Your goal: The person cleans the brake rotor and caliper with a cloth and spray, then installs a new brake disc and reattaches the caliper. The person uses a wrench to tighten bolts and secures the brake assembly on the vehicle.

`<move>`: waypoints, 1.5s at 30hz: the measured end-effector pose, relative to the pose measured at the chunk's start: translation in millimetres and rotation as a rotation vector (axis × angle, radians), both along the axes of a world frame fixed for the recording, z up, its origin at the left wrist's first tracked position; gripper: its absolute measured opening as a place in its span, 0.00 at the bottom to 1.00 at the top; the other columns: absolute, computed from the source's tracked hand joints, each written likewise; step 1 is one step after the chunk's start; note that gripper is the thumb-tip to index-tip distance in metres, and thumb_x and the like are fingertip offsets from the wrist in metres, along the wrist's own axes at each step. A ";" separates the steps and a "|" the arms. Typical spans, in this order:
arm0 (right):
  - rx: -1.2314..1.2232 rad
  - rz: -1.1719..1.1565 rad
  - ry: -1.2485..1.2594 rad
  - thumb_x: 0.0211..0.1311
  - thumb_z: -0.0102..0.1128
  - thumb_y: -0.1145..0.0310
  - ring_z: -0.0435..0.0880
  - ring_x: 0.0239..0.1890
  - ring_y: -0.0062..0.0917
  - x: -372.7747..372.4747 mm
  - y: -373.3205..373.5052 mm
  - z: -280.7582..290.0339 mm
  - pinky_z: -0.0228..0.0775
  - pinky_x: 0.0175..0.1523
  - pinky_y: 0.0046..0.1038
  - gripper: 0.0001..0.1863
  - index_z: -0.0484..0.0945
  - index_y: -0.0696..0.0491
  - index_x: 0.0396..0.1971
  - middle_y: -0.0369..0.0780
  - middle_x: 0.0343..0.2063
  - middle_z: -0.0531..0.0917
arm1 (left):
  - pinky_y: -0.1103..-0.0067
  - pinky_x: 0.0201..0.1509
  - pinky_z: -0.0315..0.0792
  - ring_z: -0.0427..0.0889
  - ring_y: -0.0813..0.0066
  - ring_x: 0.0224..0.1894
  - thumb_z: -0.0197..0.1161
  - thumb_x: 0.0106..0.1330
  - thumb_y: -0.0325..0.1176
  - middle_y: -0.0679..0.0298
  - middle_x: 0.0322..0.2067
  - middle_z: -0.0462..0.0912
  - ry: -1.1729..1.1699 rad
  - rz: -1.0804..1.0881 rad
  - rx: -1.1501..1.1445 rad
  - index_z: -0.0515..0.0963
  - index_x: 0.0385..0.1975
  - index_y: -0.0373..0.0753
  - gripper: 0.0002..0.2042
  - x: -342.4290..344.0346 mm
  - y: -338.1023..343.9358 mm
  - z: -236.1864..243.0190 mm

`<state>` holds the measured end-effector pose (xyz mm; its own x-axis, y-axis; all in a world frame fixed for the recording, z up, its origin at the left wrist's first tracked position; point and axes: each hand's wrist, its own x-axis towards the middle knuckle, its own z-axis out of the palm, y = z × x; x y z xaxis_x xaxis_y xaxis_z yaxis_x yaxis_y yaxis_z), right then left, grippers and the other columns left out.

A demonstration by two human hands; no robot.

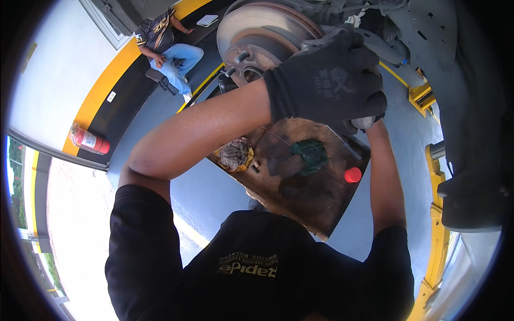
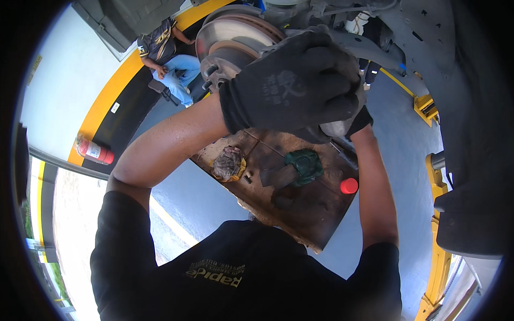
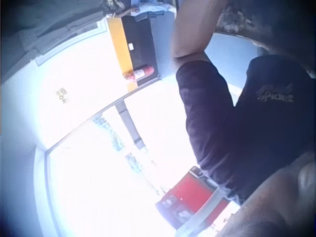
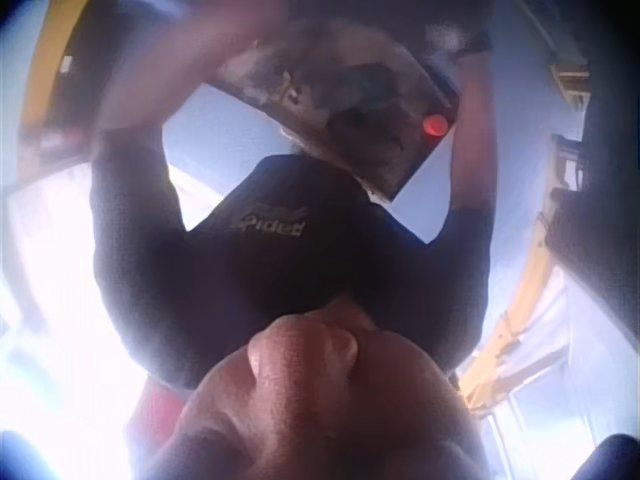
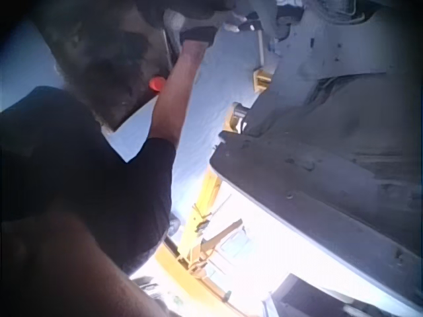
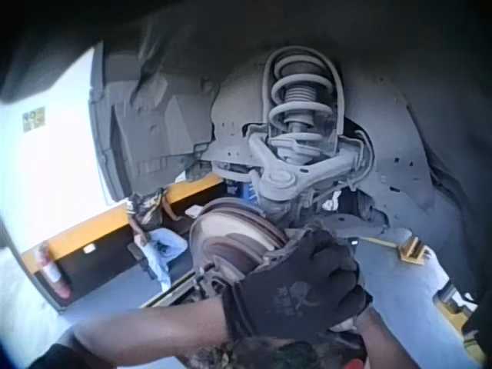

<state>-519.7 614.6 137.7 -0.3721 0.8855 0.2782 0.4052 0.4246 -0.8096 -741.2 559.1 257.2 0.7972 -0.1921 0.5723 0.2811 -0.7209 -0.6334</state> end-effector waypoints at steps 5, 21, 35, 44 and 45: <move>0.078 -0.048 -0.200 0.70 0.60 0.57 0.78 0.56 0.30 21.2 8.4 25.0 0.71 0.60 0.33 0.25 0.71 0.50 0.63 0.41 0.56 0.79 | 0.65 0.60 0.71 0.78 0.71 0.49 0.69 0.52 0.42 0.73 0.35 0.80 -0.039 -0.018 0.009 0.82 0.32 0.53 0.09 -3.2 4.3 -2.3; 0.194 -0.135 -0.328 0.69 0.60 0.56 0.75 0.59 0.31 28.9 -3.5 -6.6 0.68 0.62 0.33 0.27 0.70 0.50 0.64 0.42 0.59 0.76 | 0.64 0.47 0.75 0.82 0.61 0.42 0.68 0.56 0.40 0.63 0.35 0.84 -0.189 -0.243 -0.009 0.82 0.40 0.45 0.13 2.5 29.7 -25.6; 0.201 -0.113 -0.399 0.68 0.60 0.54 0.73 0.61 0.33 25.5 -1.0 -6.6 0.65 0.65 0.33 0.29 0.68 0.50 0.66 0.43 0.61 0.74 | 0.49 0.58 0.69 0.77 0.55 0.46 0.59 0.56 0.39 0.62 0.30 0.80 -0.288 -0.427 0.004 0.81 0.31 0.43 0.09 23.0 38.3 -23.5; 0.207 -0.057 -0.442 0.68 0.60 0.53 0.71 0.63 0.34 15.7 0.6 3.2 0.64 0.66 0.33 0.31 0.67 0.50 0.66 0.44 0.62 0.73 | 0.63 0.51 0.73 0.77 0.66 0.38 0.63 0.50 0.39 0.66 0.25 0.77 -0.048 -0.134 -0.113 0.80 0.25 0.41 0.09 0.2 2.7 13.0; 0.212 -0.052 -0.444 0.68 0.60 0.53 0.71 0.63 0.34 15.5 1.6 5.7 0.64 0.66 0.34 0.31 0.67 0.50 0.67 0.44 0.62 0.73 | 0.64 0.51 0.73 0.76 0.66 0.38 0.63 0.49 0.39 0.66 0.25 0.76 -0.049 -0.153 -0.133 0.80 0.25 0.41 0.09 2.0 1.4 16.2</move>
<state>-504.2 616.2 143.4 -0.4524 0.8472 0.2785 0.7164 0.5313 -0.4522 -739.2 560.4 273.3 0.7351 -0.2289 0.6381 0.1898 -0.8341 -0.5179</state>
